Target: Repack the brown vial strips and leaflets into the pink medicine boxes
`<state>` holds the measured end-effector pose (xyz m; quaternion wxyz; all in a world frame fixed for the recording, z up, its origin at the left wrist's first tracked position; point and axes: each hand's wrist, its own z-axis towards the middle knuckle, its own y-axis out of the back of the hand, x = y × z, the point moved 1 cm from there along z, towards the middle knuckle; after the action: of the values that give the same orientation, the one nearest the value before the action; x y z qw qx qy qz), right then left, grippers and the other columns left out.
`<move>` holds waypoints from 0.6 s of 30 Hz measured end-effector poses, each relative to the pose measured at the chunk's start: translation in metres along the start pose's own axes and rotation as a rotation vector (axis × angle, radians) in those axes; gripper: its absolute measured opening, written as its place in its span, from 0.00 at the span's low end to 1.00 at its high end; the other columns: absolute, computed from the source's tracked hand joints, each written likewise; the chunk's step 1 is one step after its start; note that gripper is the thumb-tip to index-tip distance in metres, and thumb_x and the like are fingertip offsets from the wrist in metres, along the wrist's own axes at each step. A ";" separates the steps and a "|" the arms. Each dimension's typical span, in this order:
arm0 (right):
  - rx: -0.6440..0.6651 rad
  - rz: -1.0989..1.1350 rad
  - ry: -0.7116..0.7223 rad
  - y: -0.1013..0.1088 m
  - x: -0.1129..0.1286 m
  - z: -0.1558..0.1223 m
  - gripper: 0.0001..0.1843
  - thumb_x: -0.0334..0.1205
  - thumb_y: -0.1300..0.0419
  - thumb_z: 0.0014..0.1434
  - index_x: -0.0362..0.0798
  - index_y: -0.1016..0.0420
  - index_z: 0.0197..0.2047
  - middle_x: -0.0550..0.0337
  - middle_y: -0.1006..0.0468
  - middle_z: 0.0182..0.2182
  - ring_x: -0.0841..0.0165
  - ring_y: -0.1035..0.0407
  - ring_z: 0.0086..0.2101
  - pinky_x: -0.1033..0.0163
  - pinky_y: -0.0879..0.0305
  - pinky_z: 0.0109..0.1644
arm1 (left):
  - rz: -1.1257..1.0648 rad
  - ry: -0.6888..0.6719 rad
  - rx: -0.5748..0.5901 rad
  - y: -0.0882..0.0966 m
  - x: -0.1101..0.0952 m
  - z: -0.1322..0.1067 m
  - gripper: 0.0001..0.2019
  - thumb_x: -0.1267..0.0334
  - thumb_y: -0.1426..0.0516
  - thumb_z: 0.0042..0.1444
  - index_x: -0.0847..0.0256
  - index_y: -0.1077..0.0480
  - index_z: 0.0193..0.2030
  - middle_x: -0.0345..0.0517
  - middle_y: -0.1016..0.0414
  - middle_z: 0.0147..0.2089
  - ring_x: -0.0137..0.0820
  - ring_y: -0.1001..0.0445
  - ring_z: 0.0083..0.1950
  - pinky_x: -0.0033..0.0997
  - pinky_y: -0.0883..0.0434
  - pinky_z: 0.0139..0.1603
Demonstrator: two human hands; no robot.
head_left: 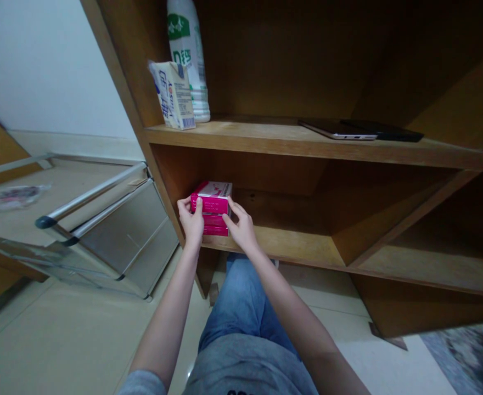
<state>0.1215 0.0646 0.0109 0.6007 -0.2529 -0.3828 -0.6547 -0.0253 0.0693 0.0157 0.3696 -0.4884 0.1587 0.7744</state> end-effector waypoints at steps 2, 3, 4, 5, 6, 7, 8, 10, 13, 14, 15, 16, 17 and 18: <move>0.025 -0.061 0.019 -0.003 -0.007 -0.006 0.29 0.39 0.44 0.56 0.55 0.39 0.62 0.59 0.33 0.58 0.62 0.39 0.57 0.55 0.45 0.63 | -0.032 0.013 0.014 0.001 0.012 -0.002 0.15 0.52 0.44 0.54 0.60 0.38 0.41 0.45 0.27 0.39 0.29 0.26 0.41 0.30 0.30 0.45; 0.035 -0.081 0.027 -0.005 -0.009 -0.008 0.30 0.38 0.44 0.56 0.56 0.41 0.63 0.60 0.34 0.59 0.63 0.39 0.57 0.54 0.46 0.63 | -0.039 0.012 0.016 0.001 0.016 -0.003 0.15 0.52 0.44 0.54 0.60 0.38 0.41 0.46 0.27 0.40 0.29 0.26 0.42 0.30 0.31 0.46; 0.042 -0.097 0.033 -0.005 -0.012 -0.009 0.31 0.37 0.45 0.56 0.56 0.42 0.63 0.60 0.35 0.60 0.63 0.40 0.58 0.54 0.46 0.63 | -0.041 0.009 0.013 0.001 0.019 -0.004 0.15 0.52 0.44 0.54 0.60 0.38 0.41 0.46 0.27 0.41 0.29 0.26 0.43 0.30 0.31 0.47; 0.044 -0.111 0.035 -0.005 -0.013 -0.010 0.32 0.37 0.44 0.56 0.55 0.43 0.64 0.59 0.36 0.60 0.62 0.40 0.58 0.53 0.46 0.62 | -0.042 0.008 0.013 0.001 0.021 -0.005 0.15 0.52 0.44 0.54 0.60 0.38 0.42 0.47 0.27 0.41 0.29 0.26 0.43 0.30 0.31 0.47; 0.040 -0.124 0.034 -0.005 -0.015 -0.010 0.32 0.37 0.44 0.56 0.55 0.43 0.64 0.59 0.36 0.60 0.62 0.40 0.58 0.52 0.46 0.62 | -0.043 0.011 0.016 0.001 0.022 -0.006 0.15 0.52 0.44 0.54 0.60 0.38 0.42 0.47 0.27 0.42 0.29 0.26 0.44 0.30 0.31 0.48; 0.034 -0.133 0.029 -0.005 -0.015 -0.010 0.32 0.38 0.44 0.55 0.55 0.42 0.63 0.59 0.35 0.59 0.61 0.39 0.57 0.52 0.46 0.62 | -0.041 0.018 0.021 0.001 0.021 -0.006 0.16 0.52 0.44 0.55 0.60 0.38 0.43 0.47 0.27 0.42 0.30 0.26 0.44 0.31 0.31 0.48; 0.028 -0.138 0.024 -0.004 -0.015 -0.010 0.31 0.39 0.43 0.55 0.56 0.41 0.63 0.59 0.34 0.59 0.61 0.39 0.57 0.51 0.45 0.62 | -0.034 0.025 0.028 0.002 0.020 -0.007 0.16 0.52 0.45 0.55 0.60 0.38 0.43 0.48 0.27 0.43 0.30 0.26 0.45 0.31 0.31 0.48; 0.017 -0.119 0.016 -0.002 -0.013 -0.011 0.30 0.41 0.42 0.55 0.56 0.38 0.61 0.59 0.32 0.57 0.61 0.38 0.56 0.52 0.45 0.61 | 0.019 -0.003 0.016 0.005 0.011 -0.010 0.16 0.53 0.45 0.56 0.60 0.38 0.46 0.50 0.28 0.46 0.32 0.27 0.48 0.33 0.32 0.51; -0.043 0.002 -0.018 -0.001 -0.003 -0.021 0.28 0.45 0.41 0.55 0.55 0.35 0.59 0.58 0.32 0.57 0.61 0.39 0.56 0.53 0.46 0.62 | 0.161 -0.165 -0.072 0.009 -0.015 -0.026 0.20 0.55 0.44 0.55 0.59 0.39 0.52 0.54 0.35 0.57 0.36 0.35 0.59 0.37 0.39 0.60; -0.082 0.077 -0.053 -0.002 0.001 -0.027 0.27 0.47 0.41 0.55 0.55 0.34 0.58 0.57 0.32 0.57 0.61 0.39 0.57 0.53 0.47 0.63 | 0.167 -0.204 -0.080 0.009 -0.025 -0.036 0.21 0.54 0.44 0.55 0.59 0.40 0.54 0.55 0.37 0.59 0.37 0.37 0.61 0.38 0.39 0.61; -0.124 0.177 -0.104 -0.003 0.006 -0.036 0.27 0.49 0.42 0.55 0.54 0.33 0.58 0.57 0.32 0.57 0.61 0.39 0.57 0.53 0.47 0.63 | 0.126 -0.214 -0.074 0.008 -0.034 -0.047 0.21 0.54 0.45 0.55 0.58 0.40 0.54 0.54 0.36 0.58 0.36 0.35 0.59 0.39 0.38 0.59; -0.159 0.304 -0.177 -0.006 0.010 -0.046 0.26 0.52 0.43 0.55 0.54 0.33 0.57 0.56 0.31 0.56 0.61 0.38 0.56 0.52 0.46 0.62 | 0.068 -0.185 -0.032 0.006 -0.042 -0.061 0.19 0.53 0.47 0.57 0.57 0.39 0.53 0.52 0.33 0.54 0.35 0.32 0.55 0.38 0.34 0.56; -0.172 0.470 -0.268 -0.008 0.014 -0.059 0.26 0.55 0.44 0.56 0.56 0.32 0.56 0.57 0.29 0.54 0.61 0.36 0.54 0.51 0.44 0.61 | 0.027 -0.134 0.058 0.003 -0.047 -0.077 0.17 0.52 0.49 0.58 0.56 0.39 0.52 0.51 0.31 0.51 0.34 0.29 0.51 0.39 0.32 0.53; -0.137 0.652 -0.365 -0.011 0.018 -0.073 0.25 0.58 0.49 0.58 0.58 0.32 0.55 0.58 0.27 0.52 0.61 0.33 0.52 0.50 0.41 0.59 | 0.009 -0.067 0.184 -0.001 -0.050 -0.095 0.17 0.52 0.52 0.60 0.54 0.39 0.52 0.50 0.29 0.48 0.34 0.27 0.47 0.40 0.30 0.50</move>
<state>0.1178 -0.0050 -0.0197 0.6812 -0.5136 -0.3381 -0.3973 0.0491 -0.0086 0.0148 0.4145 -0.4252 0.2191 0.7742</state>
